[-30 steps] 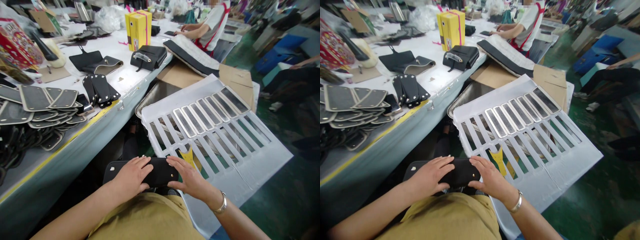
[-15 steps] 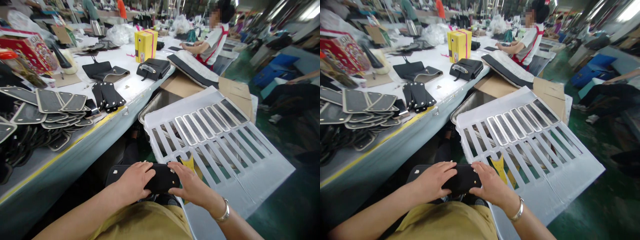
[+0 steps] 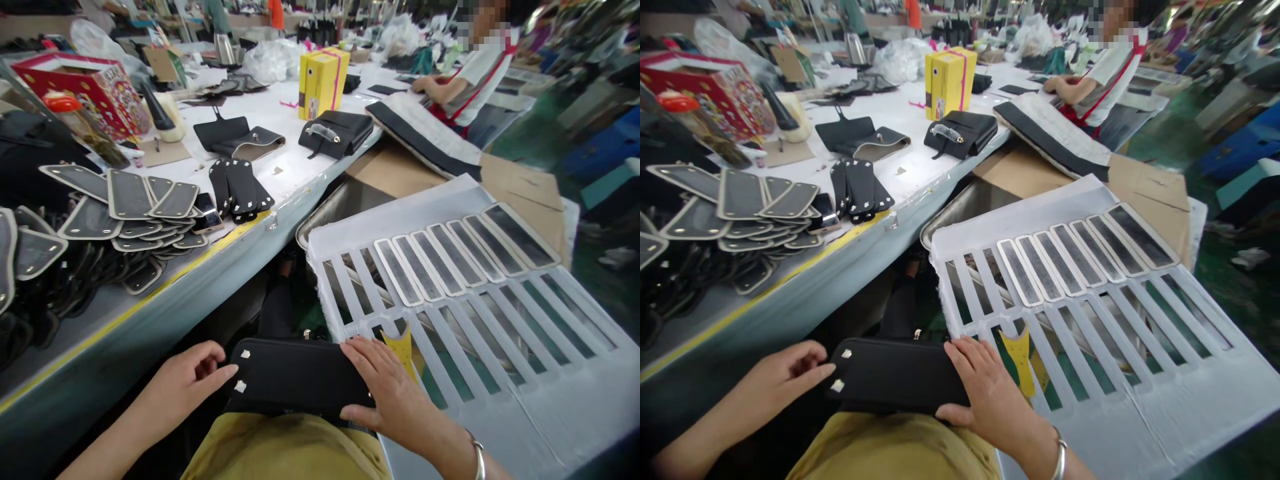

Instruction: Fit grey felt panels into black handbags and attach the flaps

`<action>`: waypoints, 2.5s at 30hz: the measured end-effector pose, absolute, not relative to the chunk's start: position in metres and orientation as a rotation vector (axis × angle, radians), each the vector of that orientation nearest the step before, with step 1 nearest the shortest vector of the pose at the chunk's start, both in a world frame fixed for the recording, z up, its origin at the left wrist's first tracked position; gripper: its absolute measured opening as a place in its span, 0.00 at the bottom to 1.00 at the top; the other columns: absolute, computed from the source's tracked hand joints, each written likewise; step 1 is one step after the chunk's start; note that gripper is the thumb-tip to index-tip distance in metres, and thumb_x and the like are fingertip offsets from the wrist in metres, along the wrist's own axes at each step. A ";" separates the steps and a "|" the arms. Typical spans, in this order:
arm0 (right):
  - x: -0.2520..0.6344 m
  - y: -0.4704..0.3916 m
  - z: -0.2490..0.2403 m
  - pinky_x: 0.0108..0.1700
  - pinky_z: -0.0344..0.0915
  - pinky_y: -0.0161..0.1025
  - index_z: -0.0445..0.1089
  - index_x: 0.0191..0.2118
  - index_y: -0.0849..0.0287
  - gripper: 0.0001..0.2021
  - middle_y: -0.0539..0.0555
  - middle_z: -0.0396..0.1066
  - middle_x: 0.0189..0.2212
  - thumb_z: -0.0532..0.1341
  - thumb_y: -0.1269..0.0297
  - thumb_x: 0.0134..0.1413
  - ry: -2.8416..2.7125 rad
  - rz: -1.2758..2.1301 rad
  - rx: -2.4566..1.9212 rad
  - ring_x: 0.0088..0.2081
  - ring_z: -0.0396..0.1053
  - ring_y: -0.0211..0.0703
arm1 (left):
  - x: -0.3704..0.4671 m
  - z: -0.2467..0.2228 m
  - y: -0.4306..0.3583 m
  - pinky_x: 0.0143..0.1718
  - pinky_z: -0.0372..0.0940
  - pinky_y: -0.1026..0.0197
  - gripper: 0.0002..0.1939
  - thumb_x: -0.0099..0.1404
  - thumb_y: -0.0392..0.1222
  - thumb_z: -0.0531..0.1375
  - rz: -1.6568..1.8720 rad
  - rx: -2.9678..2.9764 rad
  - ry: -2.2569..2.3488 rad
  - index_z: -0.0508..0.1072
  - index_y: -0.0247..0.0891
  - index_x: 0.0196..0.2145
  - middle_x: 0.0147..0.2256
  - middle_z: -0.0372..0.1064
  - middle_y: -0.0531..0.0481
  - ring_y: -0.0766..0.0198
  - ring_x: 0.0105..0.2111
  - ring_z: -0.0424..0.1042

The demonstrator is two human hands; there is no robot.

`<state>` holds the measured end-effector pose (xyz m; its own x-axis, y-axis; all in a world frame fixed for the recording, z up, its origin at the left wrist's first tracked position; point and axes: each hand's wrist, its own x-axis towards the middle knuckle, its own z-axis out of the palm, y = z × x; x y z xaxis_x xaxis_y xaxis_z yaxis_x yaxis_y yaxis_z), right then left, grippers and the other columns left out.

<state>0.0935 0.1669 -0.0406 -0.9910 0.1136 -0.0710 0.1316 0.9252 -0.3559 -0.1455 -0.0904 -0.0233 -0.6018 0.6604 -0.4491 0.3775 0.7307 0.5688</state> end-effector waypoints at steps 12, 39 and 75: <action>0.066 0.149 -0.043 0.58 0.57 0.55 0.56 0.58 0.66 0.40 0.65 0.60 0.54 0.67 0.51 0.40 3.082 -0.643 0.130 0.55 0.58 0.57 | -0.136 -0.018 -0.074 0.15 0.46 0.69 0.23 0.58 0.62 0.53 0.720 0.445 1.888 0.60 0.38 0.23 0.16 0.50 0.60 0.71 0.15 0.51; 0.068 0.151 -0.042 0.56 0.61 0.54 0.57 0.54 0.67 0.41 0.66 0.63 0.50 0.67 0.46 0.38 3.069 -0.805 0.211 0.53 0.61 0.56 | -0.132 0.014 -0.058 0.20 0.48 0.65 0.22 0.63 0.55 0.52 0.825 0.833 2.016 0.56 0.38 0.18 0.17 0.49 0.57 0.70 0.19 0.52; 0.048 0.128 -0.050 0.51 0.63 0.54 0.58 0.57 0.61 0.34 0.64 0.62 0.52 0.62 0.49 0.47 3.151 -0.485 0.147 0.51 0.63 0.56 | -0.145 -0.022 -0.084 0.25 0.51 0.64 0.17 0.58 0.50 0.55 0.694 0.763 2.258 0.67 0.37 0.19 0.19 0.62 0.56 0.68 0.22 0.59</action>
<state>0.0480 0.1284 -0.0505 -0.9945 0.0985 0.0348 0.0835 0.9496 -0.3022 -0.1447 -0.0844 -0.0223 -0.6211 0.6719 -0.4034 0.3295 0.6909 0.6435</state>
